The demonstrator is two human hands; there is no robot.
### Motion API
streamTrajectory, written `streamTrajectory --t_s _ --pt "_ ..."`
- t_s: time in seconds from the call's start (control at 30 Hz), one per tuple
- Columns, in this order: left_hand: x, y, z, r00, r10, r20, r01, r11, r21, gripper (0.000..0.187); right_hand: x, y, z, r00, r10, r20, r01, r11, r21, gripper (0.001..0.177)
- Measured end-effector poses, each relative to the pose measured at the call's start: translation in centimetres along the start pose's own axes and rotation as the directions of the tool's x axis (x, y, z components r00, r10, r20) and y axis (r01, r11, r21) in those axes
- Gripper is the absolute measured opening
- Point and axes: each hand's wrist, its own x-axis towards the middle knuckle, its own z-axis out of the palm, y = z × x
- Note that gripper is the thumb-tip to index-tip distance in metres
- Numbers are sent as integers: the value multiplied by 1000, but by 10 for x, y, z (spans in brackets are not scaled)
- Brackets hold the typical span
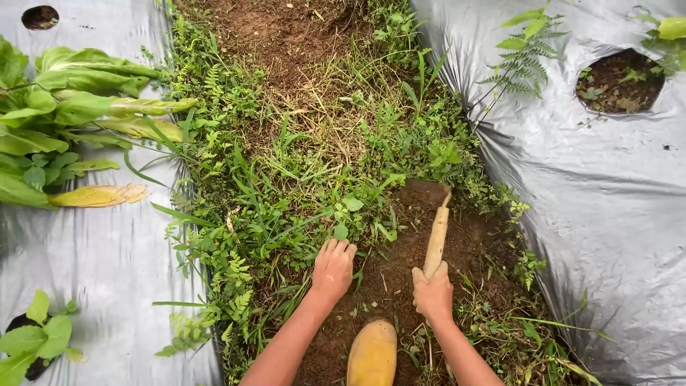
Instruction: Using a small hand hoe and hands to remove weeds from a garden bed covered with plastic mulch.
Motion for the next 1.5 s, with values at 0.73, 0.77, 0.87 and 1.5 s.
streamTrajectory --t_s 0.73,0.77,0.87,1.5 --pt "-38 1 -34 956 -139 260 210 940 -269 41 -4 -34 8 999 -37 18 33 982 187 22" --pt "-36 2 -45 956 -139 259 210 940 -269 41 6 -33 20 999 -38 17 34 982 187 22" --pt "-38 9 -59 883 -140 448 245 952 -184 37 14 -18 44 976 -218 17 209 955 210 21" --pt "-16 20 -57 995 64 -71 -79 973 -218 33 -16 -1 64 961 -154 228 113 976 185 15"
